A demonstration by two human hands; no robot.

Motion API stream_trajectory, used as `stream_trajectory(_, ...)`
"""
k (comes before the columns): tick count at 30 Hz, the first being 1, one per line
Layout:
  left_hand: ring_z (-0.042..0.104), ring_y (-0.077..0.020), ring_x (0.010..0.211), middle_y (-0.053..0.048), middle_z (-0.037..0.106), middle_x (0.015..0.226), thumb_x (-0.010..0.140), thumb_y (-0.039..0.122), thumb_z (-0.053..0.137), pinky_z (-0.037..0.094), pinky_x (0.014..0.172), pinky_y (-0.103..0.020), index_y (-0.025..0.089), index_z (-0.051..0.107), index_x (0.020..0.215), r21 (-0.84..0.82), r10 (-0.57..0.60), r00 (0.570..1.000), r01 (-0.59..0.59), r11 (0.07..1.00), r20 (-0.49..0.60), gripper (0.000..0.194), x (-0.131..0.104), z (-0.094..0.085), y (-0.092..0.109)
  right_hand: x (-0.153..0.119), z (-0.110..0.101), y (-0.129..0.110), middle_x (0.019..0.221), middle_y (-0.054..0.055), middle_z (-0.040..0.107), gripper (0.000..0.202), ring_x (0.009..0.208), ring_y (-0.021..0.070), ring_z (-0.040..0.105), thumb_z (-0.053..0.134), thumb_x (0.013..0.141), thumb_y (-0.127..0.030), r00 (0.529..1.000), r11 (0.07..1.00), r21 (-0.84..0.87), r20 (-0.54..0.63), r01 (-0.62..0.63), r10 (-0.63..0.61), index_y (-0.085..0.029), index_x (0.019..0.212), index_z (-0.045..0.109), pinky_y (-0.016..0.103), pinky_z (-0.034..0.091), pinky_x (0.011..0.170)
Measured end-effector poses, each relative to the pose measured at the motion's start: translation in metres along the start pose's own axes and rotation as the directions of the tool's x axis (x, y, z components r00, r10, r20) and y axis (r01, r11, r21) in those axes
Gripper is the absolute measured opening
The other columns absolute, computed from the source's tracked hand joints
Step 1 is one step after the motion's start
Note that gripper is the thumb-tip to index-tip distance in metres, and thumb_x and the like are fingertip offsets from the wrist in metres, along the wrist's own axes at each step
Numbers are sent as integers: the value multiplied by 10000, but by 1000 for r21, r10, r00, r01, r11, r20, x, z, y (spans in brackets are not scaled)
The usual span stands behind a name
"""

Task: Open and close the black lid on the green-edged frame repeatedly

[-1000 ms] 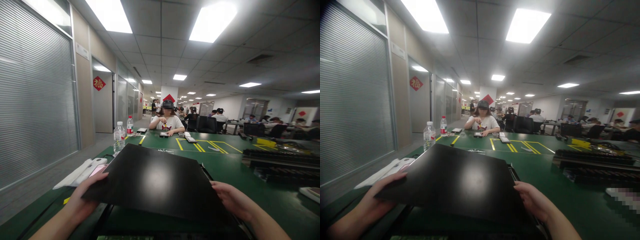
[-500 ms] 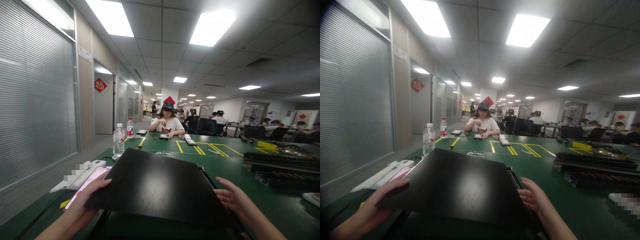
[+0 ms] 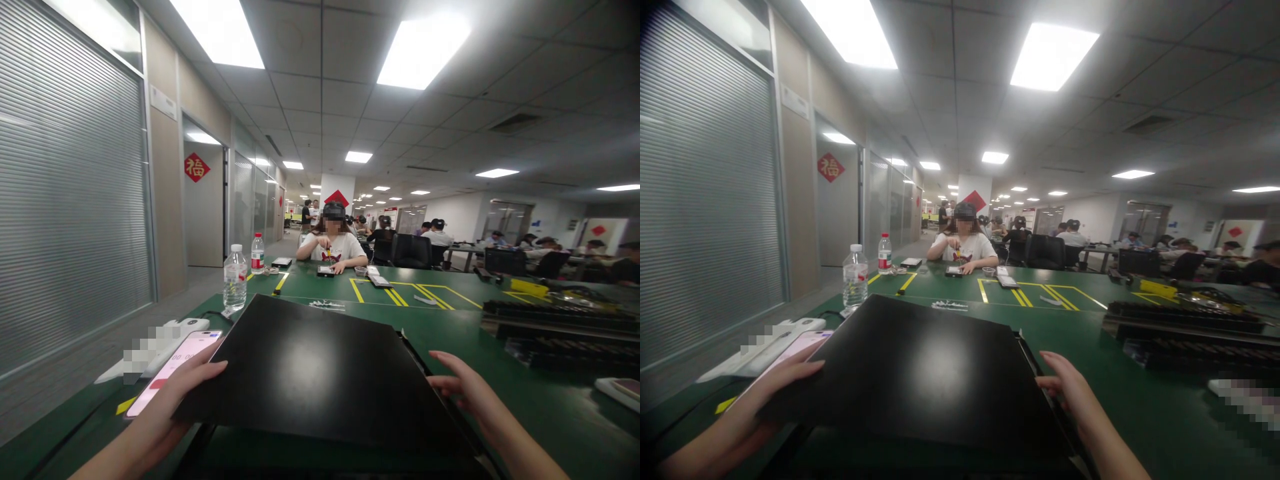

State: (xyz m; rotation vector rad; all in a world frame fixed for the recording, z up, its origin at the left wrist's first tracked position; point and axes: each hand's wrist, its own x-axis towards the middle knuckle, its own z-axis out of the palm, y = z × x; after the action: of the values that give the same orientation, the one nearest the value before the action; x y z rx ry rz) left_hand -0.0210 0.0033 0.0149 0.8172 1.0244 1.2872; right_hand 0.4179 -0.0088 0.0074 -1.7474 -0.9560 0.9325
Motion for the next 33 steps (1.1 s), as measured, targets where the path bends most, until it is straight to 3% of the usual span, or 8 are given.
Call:
stream_trajectory(5, 654, -311, 934, -34, 717, 1022, 605, 273, 699, 544, 754, -388, 288, 562, 1183, 18, -28, 999, 28, 999, -24, 594, 0, 5, -3, 1, 1, 3, 677, 60, 692, 624, 567, 181, 486, 423, 673, -543, 998, 1000, 21, -63, 7, -5, -208, 1198, 465, 253, 254, 503)
stream_trajectory(12, 666, -312, 900, -60, 725, 986, 575, 255, 724, 561, 686, -365, 243, 570, 1166, 39, -19, 999, 20, 999, -31, 611, 3, 5, -10, 1, 0, 4, 639, 67, 694, 542, 498, 149, 445, 406, 685, -484, 997, 1000, 21, -76, -16, 18, -181, 1126, 491, 238, 243, 482)
stream_trajectory(19, 675, -286, 877, -65, 724, 1001, 556, 267, 748, 556, 656, -307, 213, 523, 1220, 45, -55, 998, 56, 997, -37, 703, -4, 9, -7, 5, -2, 4, 650, 94, 702, 544, 580, 184, 540, 440, 647, -484, 994, 1000, 5, -106, 19, -19, -148, 1068, 515, 260, 308, 491)
stream_trajectory(33, 667, -302, 905, -93, 712, 1029, 602, 280, 736, 524, 759, -374, 217, 397, 1339, 16, -109, 992, 108, 994, 63, 814, -6, 8, -10, 19, -12, 13, 638, 92, 693, 444, 663, 216, 615, 429, 698, -492, 990, 986, -151, -114, 67, -85, -147, 936, 575, 306, 397, 590)
